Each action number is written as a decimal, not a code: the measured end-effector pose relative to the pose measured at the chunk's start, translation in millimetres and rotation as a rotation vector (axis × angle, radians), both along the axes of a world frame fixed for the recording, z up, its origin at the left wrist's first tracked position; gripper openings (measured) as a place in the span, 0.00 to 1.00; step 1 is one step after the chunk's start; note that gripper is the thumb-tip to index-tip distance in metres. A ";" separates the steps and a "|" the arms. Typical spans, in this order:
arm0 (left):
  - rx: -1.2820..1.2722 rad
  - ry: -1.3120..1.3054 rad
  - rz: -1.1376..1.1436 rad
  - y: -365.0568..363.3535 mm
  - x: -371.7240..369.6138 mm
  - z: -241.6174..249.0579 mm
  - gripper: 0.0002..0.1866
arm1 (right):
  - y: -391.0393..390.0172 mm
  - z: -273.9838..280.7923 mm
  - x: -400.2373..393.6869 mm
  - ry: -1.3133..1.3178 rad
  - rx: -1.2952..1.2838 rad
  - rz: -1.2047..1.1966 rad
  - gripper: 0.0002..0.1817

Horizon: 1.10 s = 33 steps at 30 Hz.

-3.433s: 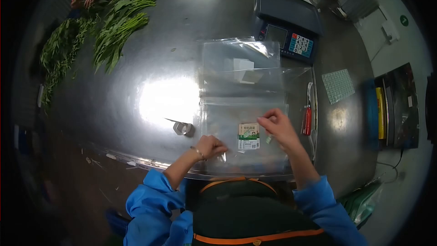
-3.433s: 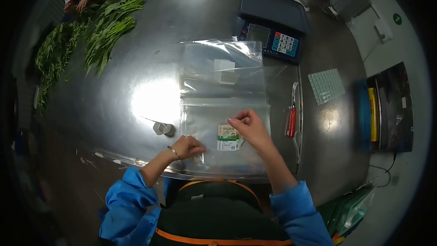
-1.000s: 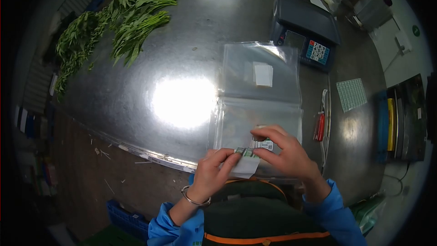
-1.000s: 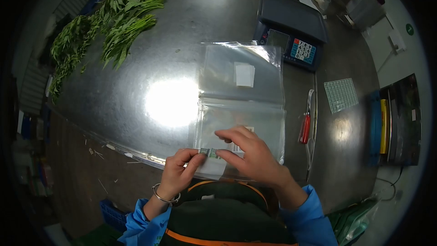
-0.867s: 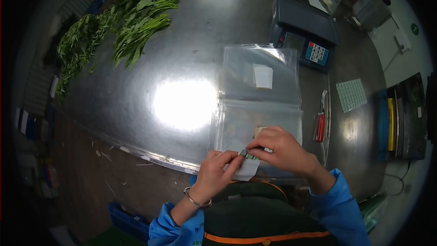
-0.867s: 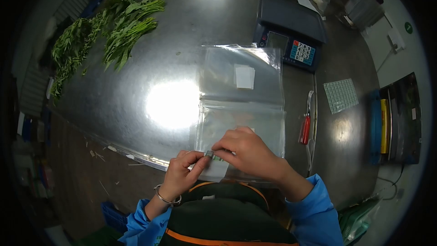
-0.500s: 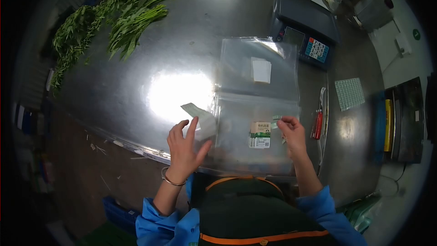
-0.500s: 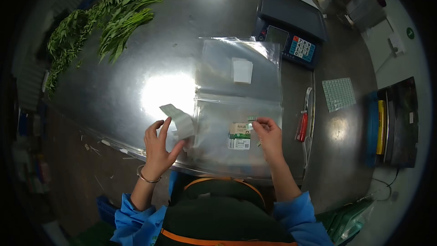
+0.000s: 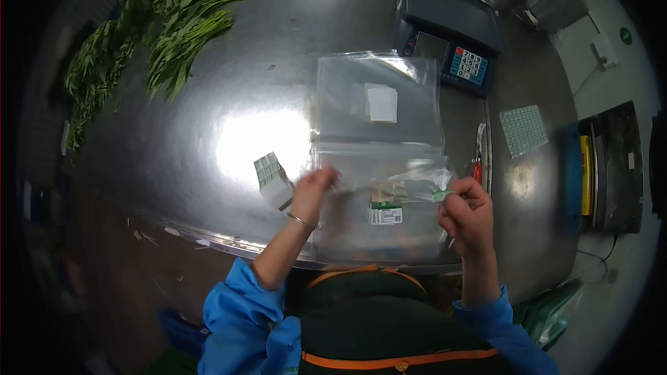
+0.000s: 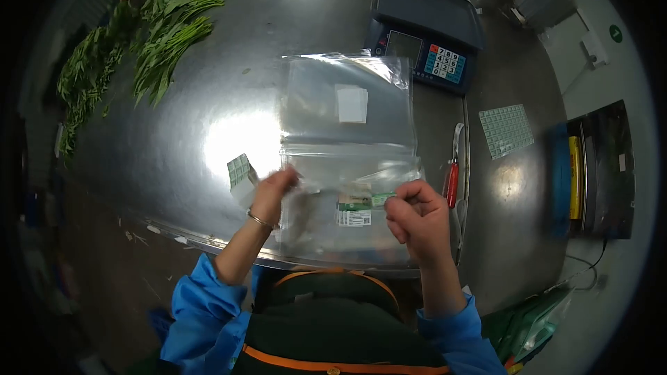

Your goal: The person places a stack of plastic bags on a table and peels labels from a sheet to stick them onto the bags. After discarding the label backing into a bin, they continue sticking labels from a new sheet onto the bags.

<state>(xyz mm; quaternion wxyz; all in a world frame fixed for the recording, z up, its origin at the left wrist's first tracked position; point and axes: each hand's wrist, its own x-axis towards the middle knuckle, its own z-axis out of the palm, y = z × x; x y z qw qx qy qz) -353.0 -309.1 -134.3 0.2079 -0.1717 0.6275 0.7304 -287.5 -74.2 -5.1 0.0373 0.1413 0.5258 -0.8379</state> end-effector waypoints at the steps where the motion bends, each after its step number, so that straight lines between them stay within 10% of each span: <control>1: -0.086 0.197 0.223 6.1 -10.7 32.1 0.12 | -7.9 -4.0 -1.2 -0.117 0.134 -0.035 0.07; 3: -0.333 0.634 0.397 11.6 -5.8 63.3 0.09 | -10.4 -47.1 -5.2 -0.263 0.301 -0.042 0.08; 5: -0.549 0.944 -0.548 -7.2 13.5 26.6 0.12 | -11.4 -121.3 -8.2 -0.392 0.450 0.007 0.12; 7: -0.678 1.202 -0.867 -10.1 34.7 -21.5 0.15 | -8.9 -171.4 -7.6 -0.366 0.700 0.135 0.14; 11: -0.762 1.041 -1.138 -25.7 40.2 -50.6 0.16 | 6.2 -174.3 -10.4 -0.197 1.398 0.200 0.18; 13: -0.699 0.637 -1.245 -18.0 23.7 -45.5 0.13 | 8.0 -118.2 -29.8 -0.219 0.874 0.132 0.16; 15: -0.531 -0.044 -1.016 -8.2 0.5 -26.7 0.15 | -1.5 -24.2 -35.8 -0.266 0.269 0.094 0.13; 19: -0.011 0.173 0.496 7.6 -35.0 58.4 0.14 | -10.6 3.8 -26.7 0.091 0.244 -0.147 0.11; 20: -0.013 0.173 0.499 4.4 -28.8 56.0 0.14 | -9.8 -16.1 -27.6 0.090 0.243 -0.143 0.11; 24: -0.555 1.126 -0.890 -8.5 26.0 -16.6 0.16 | -12.4 -161.6 -17.1 -0.295 0.503 0.043 0.11; 27: -0.744 1.055 -1.053 -25.5 44.2 -35.7 0.14 | -13.4 -183.7 -13.9 -0.045 1.206 0.073 0.08; 33: -0.566 0.148 -0.985 -9.5 7.4 -27.3 0.15 | 7.7 -78.9 -41.2 -0.105 0.766 -0.245 0.08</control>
